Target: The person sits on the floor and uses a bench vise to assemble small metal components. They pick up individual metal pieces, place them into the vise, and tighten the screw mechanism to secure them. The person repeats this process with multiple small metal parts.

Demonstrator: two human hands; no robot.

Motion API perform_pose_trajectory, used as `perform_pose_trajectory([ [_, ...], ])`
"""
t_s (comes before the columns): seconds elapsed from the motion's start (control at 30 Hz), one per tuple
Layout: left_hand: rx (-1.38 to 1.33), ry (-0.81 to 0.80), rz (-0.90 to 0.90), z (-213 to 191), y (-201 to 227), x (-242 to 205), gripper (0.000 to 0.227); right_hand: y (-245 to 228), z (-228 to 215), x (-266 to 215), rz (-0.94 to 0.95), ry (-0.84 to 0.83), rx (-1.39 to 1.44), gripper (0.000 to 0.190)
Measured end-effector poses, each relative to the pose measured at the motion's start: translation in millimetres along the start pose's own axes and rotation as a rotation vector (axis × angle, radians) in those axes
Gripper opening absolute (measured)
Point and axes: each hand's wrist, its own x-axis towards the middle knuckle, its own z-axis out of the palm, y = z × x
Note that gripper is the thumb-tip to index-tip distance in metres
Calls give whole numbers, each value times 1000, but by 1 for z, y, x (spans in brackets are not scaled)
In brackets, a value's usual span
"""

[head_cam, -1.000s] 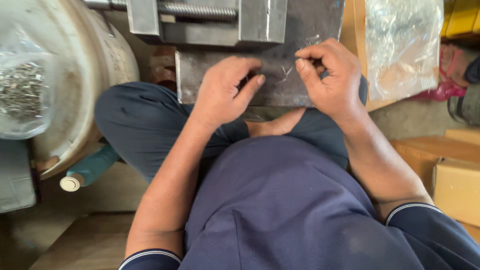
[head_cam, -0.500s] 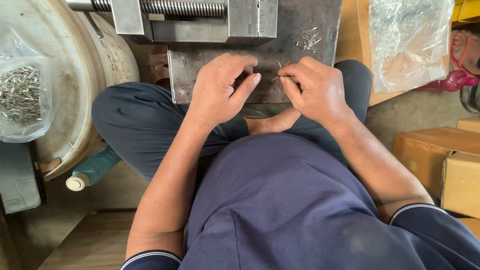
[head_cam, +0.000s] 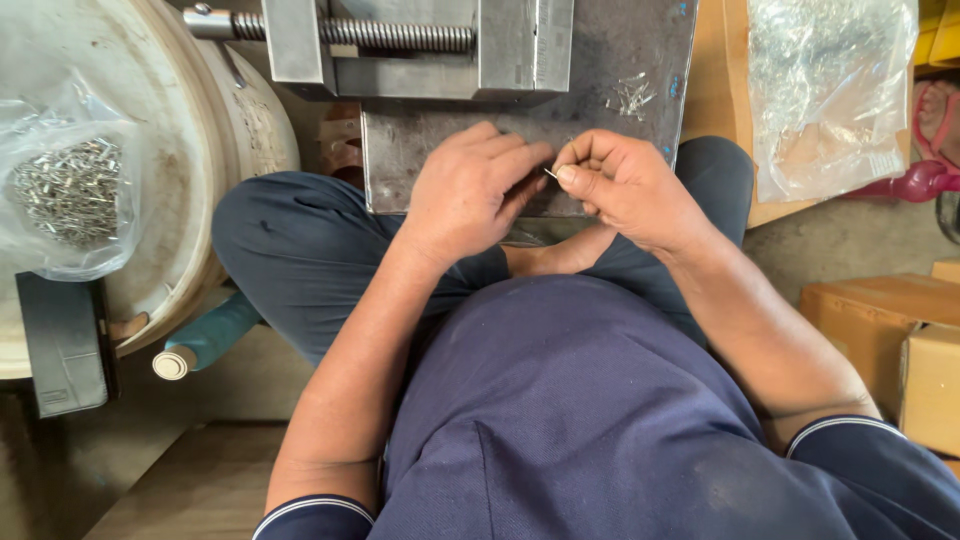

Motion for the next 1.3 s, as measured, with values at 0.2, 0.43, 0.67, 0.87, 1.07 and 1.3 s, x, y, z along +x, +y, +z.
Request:
perform_pose_trajectory([
  [0.2,-43,0,-28,-2,-2,-1,10,-7,14,4,-87,78,-106,11],
  [0.43,-149,-2,-166,-2,-4,-4,17,-30,26,-2,-699,226,-599,8],
  [0.67,-328,21,-329,-3,-6,-1,50,-71,23,7,-843,353,-779,6],
  [0.87,-391,2,-369,-4,-8,-3,51,-88,29,11,-806,329,-862,5],
  [1.07,-379,-2,-341,-6,-6,-2,54,-89,31,14,-823,333,-927,6],
  [1.3,-353,5,-303,-6,-5,-2,53,-69,21,12,-788,388,-772,11],
])
